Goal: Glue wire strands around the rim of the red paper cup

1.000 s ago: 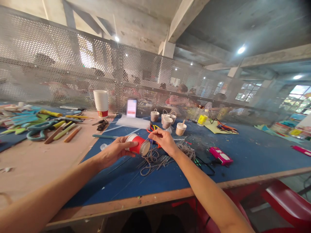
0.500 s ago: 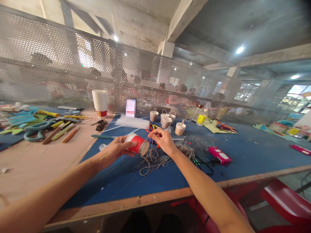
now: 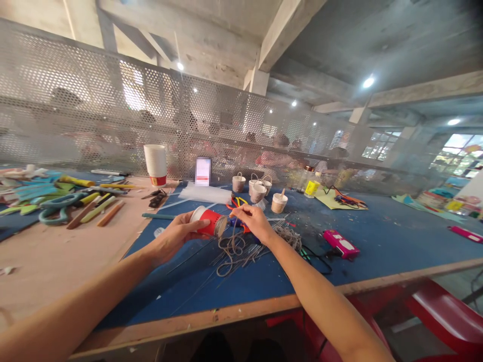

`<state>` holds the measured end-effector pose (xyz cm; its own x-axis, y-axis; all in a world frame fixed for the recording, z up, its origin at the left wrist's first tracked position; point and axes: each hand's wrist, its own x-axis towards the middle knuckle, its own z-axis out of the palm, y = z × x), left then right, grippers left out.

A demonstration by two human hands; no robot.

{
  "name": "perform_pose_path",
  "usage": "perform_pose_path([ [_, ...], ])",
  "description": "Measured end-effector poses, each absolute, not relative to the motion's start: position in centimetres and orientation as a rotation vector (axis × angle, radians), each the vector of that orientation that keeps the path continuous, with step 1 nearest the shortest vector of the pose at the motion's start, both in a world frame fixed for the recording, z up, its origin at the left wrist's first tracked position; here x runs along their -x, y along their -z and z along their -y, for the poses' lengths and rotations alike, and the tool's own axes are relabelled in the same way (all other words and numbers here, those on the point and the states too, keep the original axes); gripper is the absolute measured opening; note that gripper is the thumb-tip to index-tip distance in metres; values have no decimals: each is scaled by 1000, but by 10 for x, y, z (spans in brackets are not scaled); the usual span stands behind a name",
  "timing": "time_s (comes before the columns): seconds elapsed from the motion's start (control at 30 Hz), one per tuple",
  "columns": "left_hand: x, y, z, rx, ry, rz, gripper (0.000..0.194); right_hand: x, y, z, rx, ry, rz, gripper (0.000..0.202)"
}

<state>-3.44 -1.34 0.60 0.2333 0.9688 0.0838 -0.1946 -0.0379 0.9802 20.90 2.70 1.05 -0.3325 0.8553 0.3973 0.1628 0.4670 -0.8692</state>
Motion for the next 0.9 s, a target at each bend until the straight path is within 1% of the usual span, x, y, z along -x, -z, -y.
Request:
perform_pose_path([
  [0.1, 36, -5, 10, -1196, -1244, -861, 29, -210, -14, -22, 806, -1025, 1790, 54],
  [0.17, 37, -5, 9, -1191, -1283, -853, 30, -209, -16, -18, 771, -1088, 1808, 57],
  [0.3, 37, -7, 10, -1158, -1357, -857, 31, -206, -16, -12, 778, -1135, 1881, 49],
  [0.4, 37, -7, 11, -1139, -1390, -851, 32, -204, -13, -11, 790, -1013, 1905, 44],
  [0.5, 39, -7, 10, -1125, -1422, -839, 32, -202, -12, -11, 839, -944, 1899, 43],
  [0.9, 38, -11, 10, -1068, -1465, -837, 32, -199, -18, -3, 849, -1014, 1909, 44],
])
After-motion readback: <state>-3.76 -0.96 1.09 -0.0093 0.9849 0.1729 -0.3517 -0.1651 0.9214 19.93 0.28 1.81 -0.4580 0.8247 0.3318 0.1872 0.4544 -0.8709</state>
